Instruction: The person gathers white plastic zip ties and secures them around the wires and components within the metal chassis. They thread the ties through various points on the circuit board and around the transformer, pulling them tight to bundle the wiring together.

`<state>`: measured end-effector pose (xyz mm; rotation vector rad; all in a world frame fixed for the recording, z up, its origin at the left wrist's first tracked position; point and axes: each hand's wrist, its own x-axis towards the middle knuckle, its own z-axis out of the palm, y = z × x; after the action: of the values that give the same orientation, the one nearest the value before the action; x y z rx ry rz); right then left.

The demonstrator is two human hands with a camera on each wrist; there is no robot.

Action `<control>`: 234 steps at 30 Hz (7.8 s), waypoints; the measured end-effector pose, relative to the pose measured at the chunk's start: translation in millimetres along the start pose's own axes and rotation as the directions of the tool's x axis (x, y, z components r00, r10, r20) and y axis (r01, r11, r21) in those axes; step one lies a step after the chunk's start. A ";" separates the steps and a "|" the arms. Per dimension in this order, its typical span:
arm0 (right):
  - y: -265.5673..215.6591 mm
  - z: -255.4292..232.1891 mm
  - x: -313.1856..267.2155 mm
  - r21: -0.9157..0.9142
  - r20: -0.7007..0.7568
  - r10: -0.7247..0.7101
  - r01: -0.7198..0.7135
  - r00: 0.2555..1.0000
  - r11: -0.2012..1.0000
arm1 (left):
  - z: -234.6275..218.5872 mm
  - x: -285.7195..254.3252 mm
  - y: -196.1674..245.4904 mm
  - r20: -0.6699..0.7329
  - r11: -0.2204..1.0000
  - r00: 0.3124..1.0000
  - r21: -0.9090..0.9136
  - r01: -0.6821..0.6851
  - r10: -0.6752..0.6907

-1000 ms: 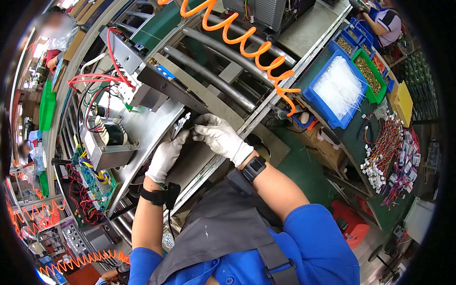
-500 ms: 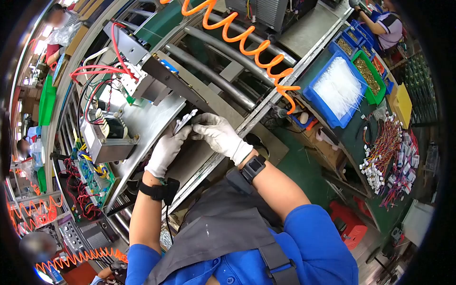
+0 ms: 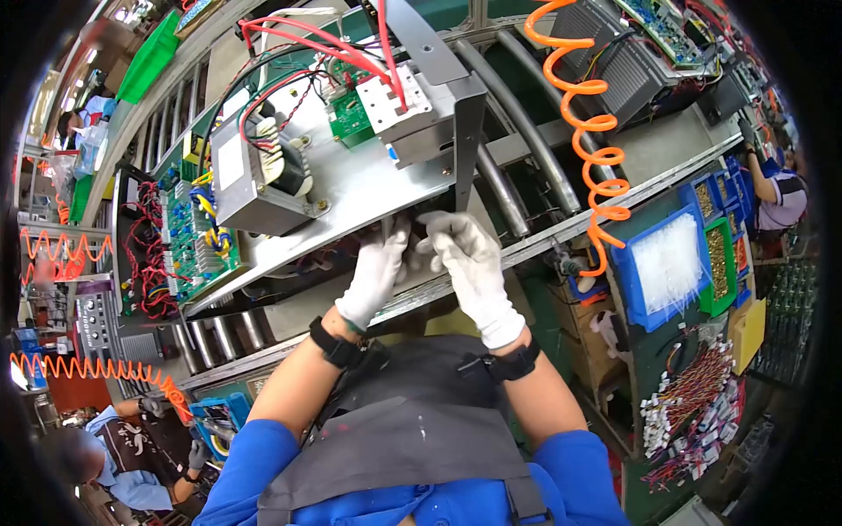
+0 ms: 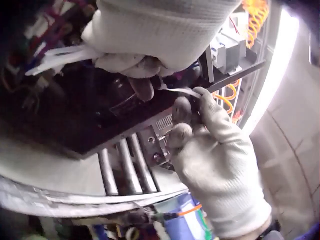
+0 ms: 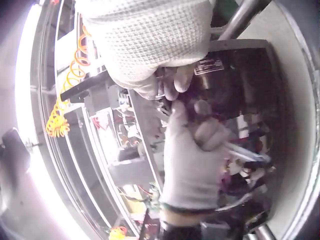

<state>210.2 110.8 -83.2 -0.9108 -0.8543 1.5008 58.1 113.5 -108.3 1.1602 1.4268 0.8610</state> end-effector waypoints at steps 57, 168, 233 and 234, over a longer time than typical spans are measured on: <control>169.3 40.4 55.1 -0.848 0.358 0.449 0.083 0.819 0.524 | -87.0 -32.3 -154.5 -0.350 0.308 0.808 -0.925 -0.221 -0.473; 154.6 80.9 41.8 -0.771 0.581 0.469 0.265 0.665 0.578 | -69.2 -52.6 -156.4 -0.244 -0.027 0.877 -0.960 -0.280 -0.414; 111.7 12.2 29.7 -0.697 0.714 0.163 0.671 0.681 0.252 | -89.2 -97.4 -125.6 -0.603 0.982 0.798 0.147 0.122 -0.008; 131.5 8.9 21.6 -0.760 0.531 0.337 0.261 0.778 0.595 | -85.2 -97.0 -94.1 -0.475 0.926 0.878 0.356 0.127 0.062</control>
<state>143.7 117.6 -198.7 -1.0557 -2.1880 1.4504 -46.8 2.1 -154.1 1.2500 2.0913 0.9135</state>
